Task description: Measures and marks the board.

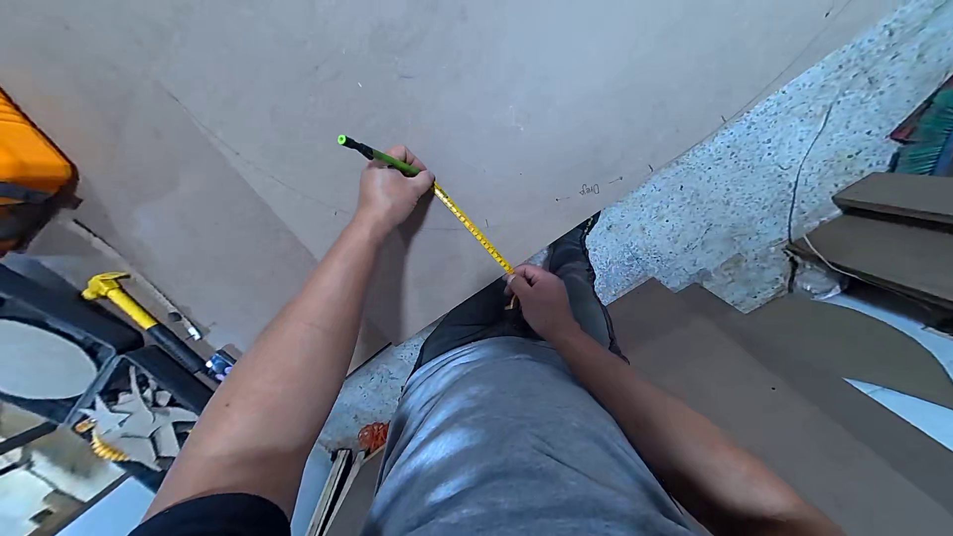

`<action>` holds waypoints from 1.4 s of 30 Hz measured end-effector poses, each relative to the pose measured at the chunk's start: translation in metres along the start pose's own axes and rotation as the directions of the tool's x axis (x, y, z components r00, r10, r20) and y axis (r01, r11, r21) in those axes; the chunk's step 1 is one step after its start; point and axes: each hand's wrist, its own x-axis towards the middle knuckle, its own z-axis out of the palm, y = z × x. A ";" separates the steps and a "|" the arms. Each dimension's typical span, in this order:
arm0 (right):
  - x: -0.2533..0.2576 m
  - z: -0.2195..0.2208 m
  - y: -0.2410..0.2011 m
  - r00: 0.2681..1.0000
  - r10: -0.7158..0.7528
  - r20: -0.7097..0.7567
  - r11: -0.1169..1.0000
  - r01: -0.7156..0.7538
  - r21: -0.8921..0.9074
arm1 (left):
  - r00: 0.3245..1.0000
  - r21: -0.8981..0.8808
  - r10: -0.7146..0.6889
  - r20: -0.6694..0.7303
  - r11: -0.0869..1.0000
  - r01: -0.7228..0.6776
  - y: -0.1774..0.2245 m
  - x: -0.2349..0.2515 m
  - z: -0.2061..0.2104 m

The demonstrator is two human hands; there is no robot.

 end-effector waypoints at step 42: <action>0.145 -0.111 -0.205 0.801 -0.155 0.578 -0.060 0.576 -0.815 | 0.800 -0.007 0.037 -0.599 0.999 -0.051 0.034 -0.094 0.170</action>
